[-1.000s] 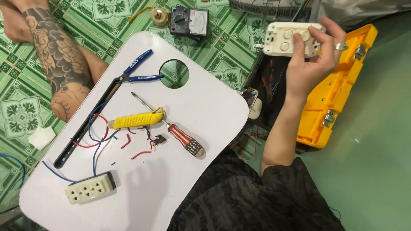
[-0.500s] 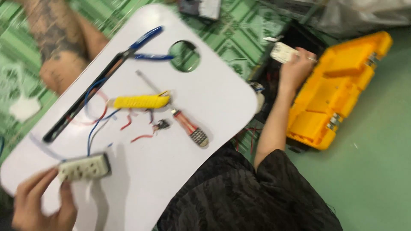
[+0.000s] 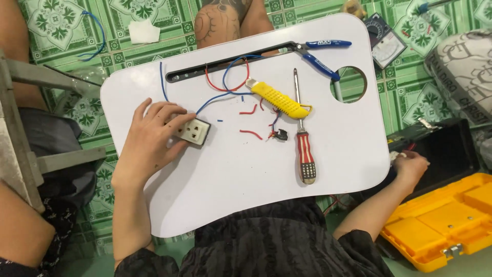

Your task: Assembling an electrical switch and outlet unit by stripping wires and securing them into terminals using a screwdriver and utility knife.

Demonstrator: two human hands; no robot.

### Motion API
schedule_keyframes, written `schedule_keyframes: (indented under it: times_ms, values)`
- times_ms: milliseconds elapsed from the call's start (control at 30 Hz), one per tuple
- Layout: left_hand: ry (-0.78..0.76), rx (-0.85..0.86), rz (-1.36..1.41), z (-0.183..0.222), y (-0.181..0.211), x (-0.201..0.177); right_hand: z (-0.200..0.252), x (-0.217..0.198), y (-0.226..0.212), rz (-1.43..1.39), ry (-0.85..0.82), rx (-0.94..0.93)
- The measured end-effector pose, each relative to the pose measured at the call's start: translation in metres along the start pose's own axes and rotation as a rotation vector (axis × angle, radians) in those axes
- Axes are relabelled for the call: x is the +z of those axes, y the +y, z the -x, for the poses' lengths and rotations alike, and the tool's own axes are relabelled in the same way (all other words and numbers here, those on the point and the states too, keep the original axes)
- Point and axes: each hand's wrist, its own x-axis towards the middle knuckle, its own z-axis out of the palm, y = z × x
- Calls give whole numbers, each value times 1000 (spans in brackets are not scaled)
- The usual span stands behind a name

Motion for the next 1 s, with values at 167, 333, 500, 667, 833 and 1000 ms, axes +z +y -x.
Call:
schedule_keyframes:
  times_ms: [167,333,500,667,833,1000]
  values:
    - [56,-6,-96,-2,-4,5,21,-42,-21,165,55,94]
    - [-1,-28,28,2,-5,-1,54,-110,-91,-3,-77,-120]
    - [-99,-42,254,3,4,-8,68,-110,-113,3,-642,-5]
    - [-52,32,288,-2,12,-1,71,-66,-88,-115,-588,187]
    - [-130,40,223,14,-14,22,83,-86,-118,-280,-547,392]
    - [-99,-11,139,19,-14,29,102,-122,-159,-216,-685,374]
